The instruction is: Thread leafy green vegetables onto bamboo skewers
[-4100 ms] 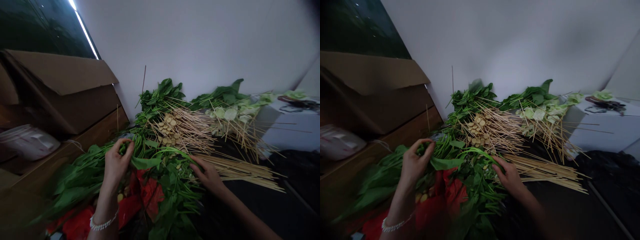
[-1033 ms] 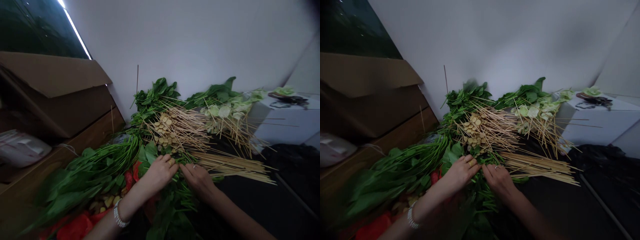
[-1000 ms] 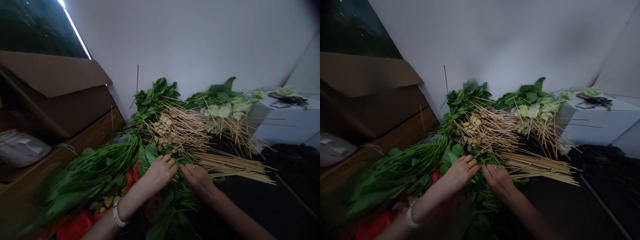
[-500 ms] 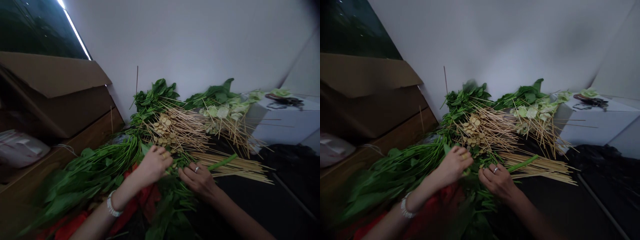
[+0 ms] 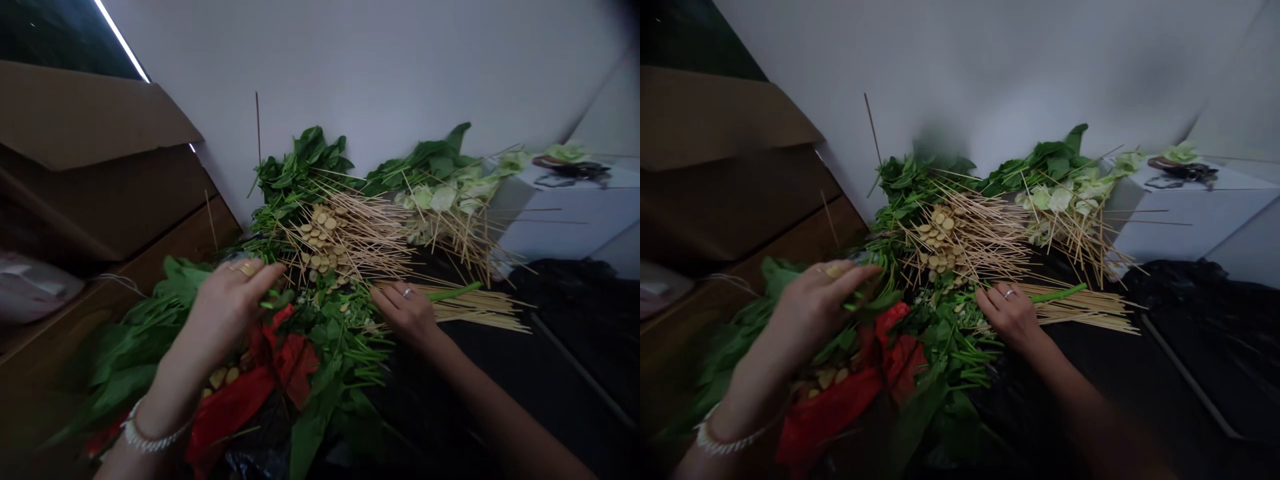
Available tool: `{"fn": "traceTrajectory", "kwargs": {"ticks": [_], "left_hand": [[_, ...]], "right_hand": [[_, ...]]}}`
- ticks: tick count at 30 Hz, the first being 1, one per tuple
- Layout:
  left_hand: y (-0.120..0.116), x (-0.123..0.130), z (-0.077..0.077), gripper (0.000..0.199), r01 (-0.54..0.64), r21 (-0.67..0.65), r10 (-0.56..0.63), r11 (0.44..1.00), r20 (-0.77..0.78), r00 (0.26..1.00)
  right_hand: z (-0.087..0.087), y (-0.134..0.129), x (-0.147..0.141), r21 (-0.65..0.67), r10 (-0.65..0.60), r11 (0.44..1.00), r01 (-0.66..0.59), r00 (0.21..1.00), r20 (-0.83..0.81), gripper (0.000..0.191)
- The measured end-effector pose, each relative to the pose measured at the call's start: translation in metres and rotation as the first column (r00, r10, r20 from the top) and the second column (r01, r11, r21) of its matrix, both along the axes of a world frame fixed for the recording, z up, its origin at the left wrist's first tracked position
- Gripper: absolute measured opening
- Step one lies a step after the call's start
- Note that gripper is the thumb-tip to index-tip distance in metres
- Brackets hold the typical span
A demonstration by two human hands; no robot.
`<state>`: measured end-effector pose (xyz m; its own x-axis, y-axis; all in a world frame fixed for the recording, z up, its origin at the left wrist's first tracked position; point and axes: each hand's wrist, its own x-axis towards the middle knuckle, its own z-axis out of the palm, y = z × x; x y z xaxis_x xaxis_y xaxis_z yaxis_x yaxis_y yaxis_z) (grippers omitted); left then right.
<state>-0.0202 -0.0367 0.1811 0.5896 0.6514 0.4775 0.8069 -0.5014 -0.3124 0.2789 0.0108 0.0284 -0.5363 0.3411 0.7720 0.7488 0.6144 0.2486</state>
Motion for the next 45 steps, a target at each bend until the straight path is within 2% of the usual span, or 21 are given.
{"fn": "traceTrajectory", "kwargs": {"ticks": [3,5,7,9,11,13,17,20,23,25,28,31,33,35,38,41,43,45], "left_hand": [[-0.015,0.036,-0.027,0.028,0.157,-0.130,-0.170,0.979,-0.098,0.981],[-0.022,0.058,-0.049,0.025,0.190,-0.245,-0.227,0.951,-0.128,0.966],[-0.025,0.070,-0.068,0.018,0.185,-0.348,-0.245,0.919,-0.139,0.959],[-0.024,0.069,-0.078,0.013,0.136,-0.399,-0.201,0.907,-0.126,0.971],[-0.020,0.058,-0.077,0.011,0.065,-0.408,-0.111,0.911,-0.091,0.990],[-0.016,0.044,-0.071,0.011,0.006,-0.395,-0.028,0.918,-0.051,0.998],[-0.011,0.025,-0.061,0.009,-0.047,-0.358,0.049,0.933,-0.005,0.999],[-0.011,0.021,-0.061,0.011,-0.069,-0.349,0.076,0.935,0.006,0.997],[-0.011,0.018,-0.060,0.014,-0.101,-0.354,0.106,0.930,-0.004,0.994],[-0.010,0.013,-0.057,0.016,-0.126,-0.347,0.136,0.930,0.003,0.991],[-0.010,0.001,-0.048,0.020,-0.177,-0.283,0.190,0.943,0.019,0.982],[-0.011,-0.008,-0.038,0.024,-0.233,-0.177,0.241,0.956,0.025,0.970],[-0.014,-0.005,-0.036,0.024,-0.227,-0.154,0.234,0.962,0.029,0.972],[-0.020,0.007,-0.039,0.021,-0.169,-0.200,0.179,0.965,0.033,0.983],[-0.028,0.039,-0.061,0.019,-0.047,-0.346,0.061,0.937,0.030,0.998],[-0.030,0.075,-0.101,0.021,0.022,-0.454,-0.007,0.891,0.034,0.999],[-0.028,0.093,-0.130,0.039,0.066,-0.481,-0.031,0.874,0.080,0.996],[-0.026,0.103,-0.154,0.076,0.155,-0.531,-0.085,0.833,0.153,0.985]], "right_hand": [[-0.002,0.001,0.001,0.003,-0.017,1.000,0.017,1.000,0.009,0.016],[-0.002,0.003,0.002,0.006,-0.033,0.999,0.033,0.999,0.009,0.017],[-0.001,0.004,0.004,0.005,-0.046,0.999,0.046,0.999,0.005,0.018],[0.001,0.003,0.004,-0.012,-0.041,0.999,0.041,0.999,-0.008,0.019],[0.002,0.000,0.000,-0.055,-0.005,0.998,0.003,0.999,-0.039,0.021],[0.002,-0.008,-0.008,-0.137,0.061,0.988,-0.068,0.997,-0.056,0.023],[-0.004,-0.028,-0.031,-0.360,0.226,0.914,-0.188,0.972,0.066,0.030],[-0.012,-0.038,-0.045,-0.460,0.293,0.866,-0.194,0.944,0.152,0.035],[-0.020,-0.041,-0.053,-0.514,0.303,0.841,-0.167,0.933,0.193,0.018],[-0.021,-0.040,-0.054,-0.522,0.299,0.838,-0.158,0.934,0.197,0.006],[-0.019,-0.037,-0.050,-0.474,0.273,0.863,-0.172,0.950,0.152,0.012],[-0.013,-0.031,-0.042,-0.370,0.226,0.909,-0.191,0.973,0.051,0.016],[-0.007,-0.026,-0.034,-0.286,0.157,0.945,-0.158,0.987,-0.026,0.020],[-0.002,-0.020,-0.024,-0.226,0.054,0.971,-0.074,0.994,-0.092,0.021],[0.005,-0.011,-0.009,-0.201,-0.071,0.979,0.039,0.985,-0.155,0.020],[0.006,-0.006,-0.001,-0.224,-0.130,0.970,0.091,0.977,-0.167,0.018],[0.006,-0.004,0.001,-0.243,-0.149,0.964,0.109,0.977,-0.154,0.018],[0.005,-0.004,-0.001,-0.247,-0.157,0.962,0.118,0.977,-0.145,0.019]]}}
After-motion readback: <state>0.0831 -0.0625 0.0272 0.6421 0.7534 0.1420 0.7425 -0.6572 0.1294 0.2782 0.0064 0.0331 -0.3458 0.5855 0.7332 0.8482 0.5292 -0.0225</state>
